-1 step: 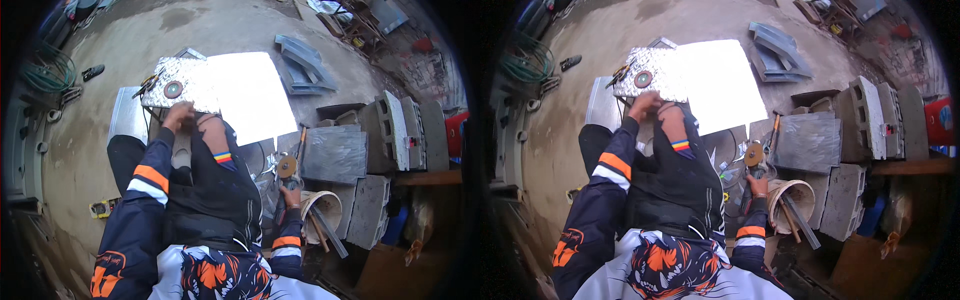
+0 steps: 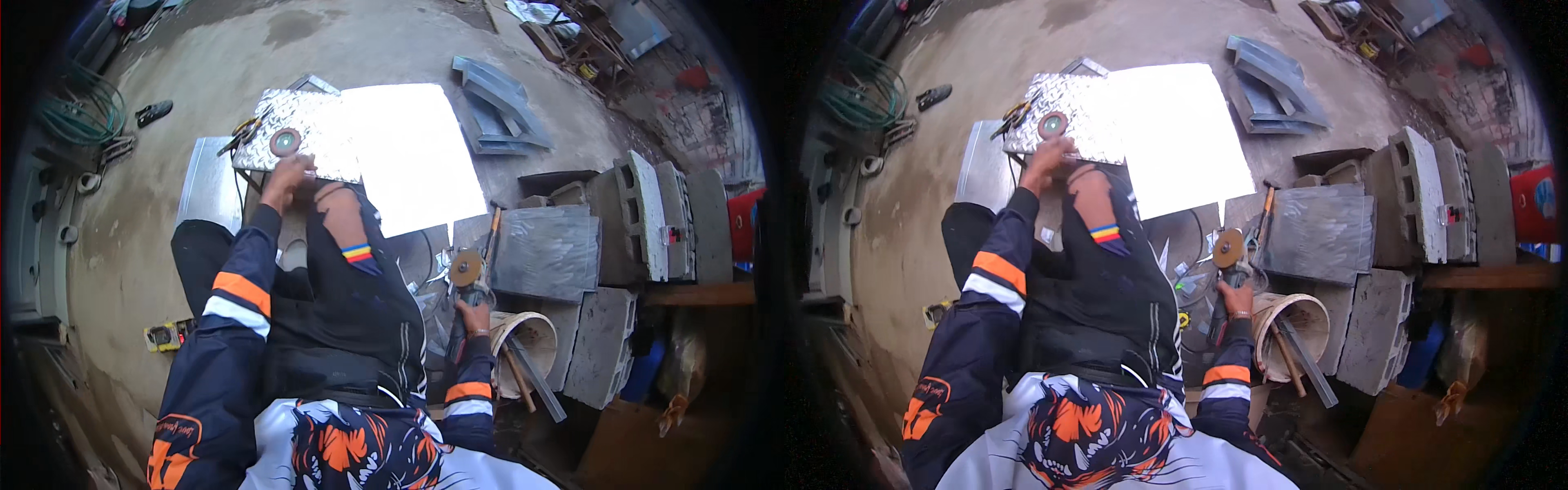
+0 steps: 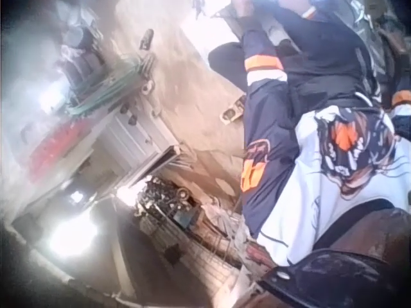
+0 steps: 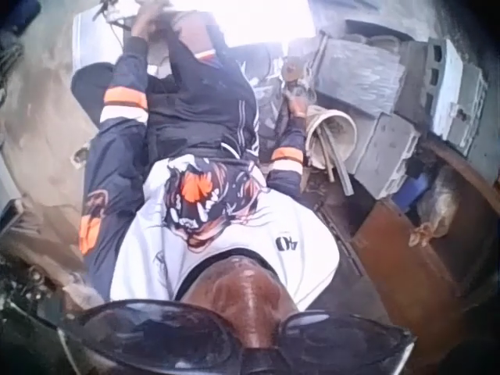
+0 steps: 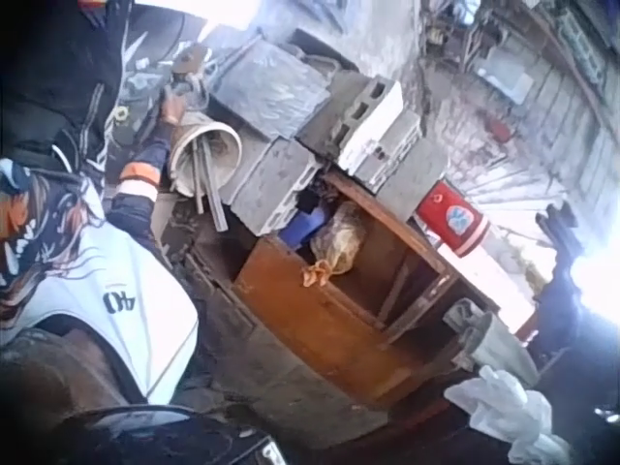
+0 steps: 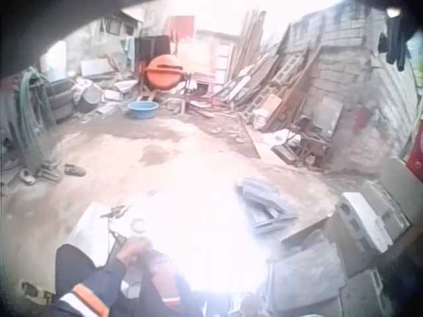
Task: Using an angle grinder to cut a rectangular piece from a metal sheet.
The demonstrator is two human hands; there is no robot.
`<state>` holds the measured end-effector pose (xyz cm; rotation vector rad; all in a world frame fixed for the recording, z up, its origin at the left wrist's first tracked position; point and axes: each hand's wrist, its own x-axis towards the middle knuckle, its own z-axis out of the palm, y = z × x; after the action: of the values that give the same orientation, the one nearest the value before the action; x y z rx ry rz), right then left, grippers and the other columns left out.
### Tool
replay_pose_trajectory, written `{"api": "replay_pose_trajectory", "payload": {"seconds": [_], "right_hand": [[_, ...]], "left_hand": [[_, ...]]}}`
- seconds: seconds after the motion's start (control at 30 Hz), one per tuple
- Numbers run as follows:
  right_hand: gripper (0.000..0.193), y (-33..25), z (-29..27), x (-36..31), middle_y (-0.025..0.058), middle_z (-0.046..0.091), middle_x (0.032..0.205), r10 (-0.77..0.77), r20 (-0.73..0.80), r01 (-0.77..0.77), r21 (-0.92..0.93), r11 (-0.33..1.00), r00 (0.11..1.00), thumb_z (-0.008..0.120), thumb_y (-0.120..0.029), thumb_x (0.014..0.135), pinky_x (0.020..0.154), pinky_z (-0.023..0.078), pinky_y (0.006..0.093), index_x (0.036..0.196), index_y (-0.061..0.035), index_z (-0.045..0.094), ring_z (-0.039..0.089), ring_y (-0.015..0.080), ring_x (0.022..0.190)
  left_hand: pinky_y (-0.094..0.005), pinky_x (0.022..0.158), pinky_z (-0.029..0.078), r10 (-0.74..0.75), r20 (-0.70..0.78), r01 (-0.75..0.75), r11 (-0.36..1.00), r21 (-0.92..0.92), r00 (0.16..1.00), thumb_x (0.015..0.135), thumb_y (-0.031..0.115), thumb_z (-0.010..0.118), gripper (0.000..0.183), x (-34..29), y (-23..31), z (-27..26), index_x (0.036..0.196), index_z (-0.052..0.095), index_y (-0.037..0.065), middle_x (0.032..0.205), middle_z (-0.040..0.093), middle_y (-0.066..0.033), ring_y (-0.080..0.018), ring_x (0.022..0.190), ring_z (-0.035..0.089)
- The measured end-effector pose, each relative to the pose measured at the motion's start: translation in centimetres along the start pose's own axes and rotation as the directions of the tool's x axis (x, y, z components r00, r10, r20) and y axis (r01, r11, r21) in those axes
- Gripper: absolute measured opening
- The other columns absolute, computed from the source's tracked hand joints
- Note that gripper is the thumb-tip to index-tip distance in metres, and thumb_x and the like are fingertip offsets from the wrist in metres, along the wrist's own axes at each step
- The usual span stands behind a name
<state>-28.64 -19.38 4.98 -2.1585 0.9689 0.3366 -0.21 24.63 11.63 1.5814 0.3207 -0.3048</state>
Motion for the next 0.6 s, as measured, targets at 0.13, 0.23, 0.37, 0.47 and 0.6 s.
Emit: {"api": "replay_pose_trajectory", "payload": {"seconds": [0.13,0.23,0.37,0.47,0.6], "right_hand": [[0.073,-4.1,0.6,0.7,0.0293,0.059,0.101,-0.124,0.03,0.127,-0.113,0.985,0.992,0.071,-0.039,0.053,0.087,0.043,0.0374,0.101,0.0138,0.054,0.058,0.0355,0.098],[0.076,-4.8,1.1,1.7,0.03,0.057,0.105,-0.154,0.063,0.161,-0.132,0.978,0.986,0.071,-0.038,0.053,0.089,0.042,0.0366,0.106,0.0135,0.052,0.056,0.0358,0.101],[0.072,-7.9,0.7,0.8,0.0302,0.058,0.101,-0.205,0.127,0.224,-0.163,0.961,0.971,0.071,-0.036,0.053,0.086,0.044,0.0368,0.103,0.0138,0.054,0.058,0.0364,0.098],[0.065,-12.4,2.0,-1.4,0.0264,0.062,0.095,-0.283,0.126,0.306,-0.241,0.921,0.951,0.071,-0.033,0.055,0.08,0.047,0.0358,0.098,0.0131,0.057,0.061,0.0345,0.089],[0.069,-12.2,1.9,-0.2,0.0285,0.06,0.098,-0.257,0.181,0.305,-0.327,0.894,0.949,0.071,-0.036,0.055,0.082,0.047,0.037,0.101,0.0135,0.056,0.06,0.0364,0.092]], "left_hand": [[-0.0274,0.069,0.048,0.345,-0.051,-0.347,0.937,-0.044,0.937,0.085,0.018,0.054,0.028,-4.5,8.0,1.6,0.1,0.058,-0.007,0.09,0.06,-0.0099,-0.0171,0.079,0.058],[-0.0238,0.067,0.043,0.255,0.054,-0.249,0.963,-0.106,0.965,0.084,0.018,0.056,0.026,-7.9,10.3,7.3,0.102,0.056,-0.002,0.086,0.058,-0.0057,-0.0122,0.08,0.054],[-0.0288,0.069,0.045,-0.063,0.232,0.126,0.955,-0.268,0.971,0.078,0.027,0.06,0.028,-8.5,2.9,11.1,0.095,0.057,0.006,0.086,0.055,-0.0018,-0.0163,0.078,0.053],[-0.0371,0.066,0.046,-0.196,0.225,0.272,0.881,-0.388,0.954,0.077,0.025,0.059,0.022,-6.6,-5.5,9.9,0.09,0.056,0.008,0.083,0.053,-0.0038,-0.0199,0.075,0.054],[-0.0456,0.074,0.044,-0.613,0.098,0.618,0.786,-0.024,0.784,0.078,0.018,0.048,0.025,-6.0,-6.1,12.4,0.099,0.052,0.005,0.1,0.054,-0.0134,-0.0298,0.084,0.055]]}}
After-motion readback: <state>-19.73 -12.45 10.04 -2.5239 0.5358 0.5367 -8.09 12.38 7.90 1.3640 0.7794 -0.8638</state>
